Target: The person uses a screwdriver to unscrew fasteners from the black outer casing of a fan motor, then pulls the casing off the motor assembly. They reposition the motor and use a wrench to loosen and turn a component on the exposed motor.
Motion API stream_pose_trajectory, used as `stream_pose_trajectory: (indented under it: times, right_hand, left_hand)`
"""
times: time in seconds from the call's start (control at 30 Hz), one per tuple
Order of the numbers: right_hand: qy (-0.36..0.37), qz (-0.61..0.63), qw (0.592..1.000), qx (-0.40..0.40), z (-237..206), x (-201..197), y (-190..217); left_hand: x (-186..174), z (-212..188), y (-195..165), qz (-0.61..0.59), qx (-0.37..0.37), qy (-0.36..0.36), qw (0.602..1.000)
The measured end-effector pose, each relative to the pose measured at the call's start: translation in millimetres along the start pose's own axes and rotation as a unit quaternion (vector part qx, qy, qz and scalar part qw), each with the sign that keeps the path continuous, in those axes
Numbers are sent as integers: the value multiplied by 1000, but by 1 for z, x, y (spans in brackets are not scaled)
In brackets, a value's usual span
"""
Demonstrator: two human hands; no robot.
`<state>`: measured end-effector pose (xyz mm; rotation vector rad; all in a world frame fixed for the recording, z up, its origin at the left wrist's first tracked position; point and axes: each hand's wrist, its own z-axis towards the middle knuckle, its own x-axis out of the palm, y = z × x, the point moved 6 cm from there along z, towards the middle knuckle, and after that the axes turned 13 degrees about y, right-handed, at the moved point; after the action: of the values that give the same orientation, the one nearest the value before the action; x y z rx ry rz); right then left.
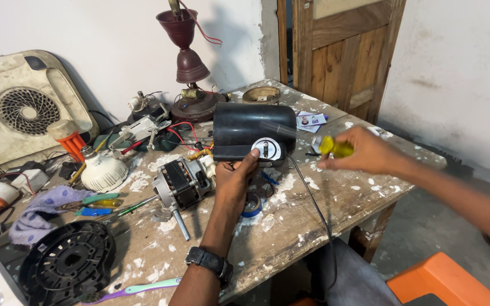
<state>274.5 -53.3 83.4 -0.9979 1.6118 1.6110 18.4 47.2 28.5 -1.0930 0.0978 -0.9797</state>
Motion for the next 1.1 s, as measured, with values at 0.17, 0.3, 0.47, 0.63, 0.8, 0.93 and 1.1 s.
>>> stream_pose_trajectory:
  times: [0.17, 0.3, 0.47, 0.63, 0.8, 0.93, 1.1]
  right_hand:
    - [25, 32, 997, -73, 9, 33, -3]
    - [-10, 21, 988, -156, 11, 39, 7]
    - [1, -9, 990, -140, 17, 44, 9]
    - [4, -58, 991, -124, 25, 50, 6]
    - [15, -119, 981, -153, 31, 61, 7]
    - [-29, -160, 960, -227, 21, 59, 13]
    - [-60, -62, 980, -181, 13, 32, 13]
  left_hand:
    - [-7, -1, 5, 18, -39, -46, 998]
    - [-2, -2, 1, 6, -20, -29, 999]
    - [2, -5, -3, 21, -54, -53, 997]
    - [5, -6, -5, 37, -49, -44, 997]
    - [0, -3, 0, 17, -40, -37, 998]
    - [-3, -3, 2, 33, -40, -34, 998]
    - [-7, -4, 6, 47, -60, -50, 996]
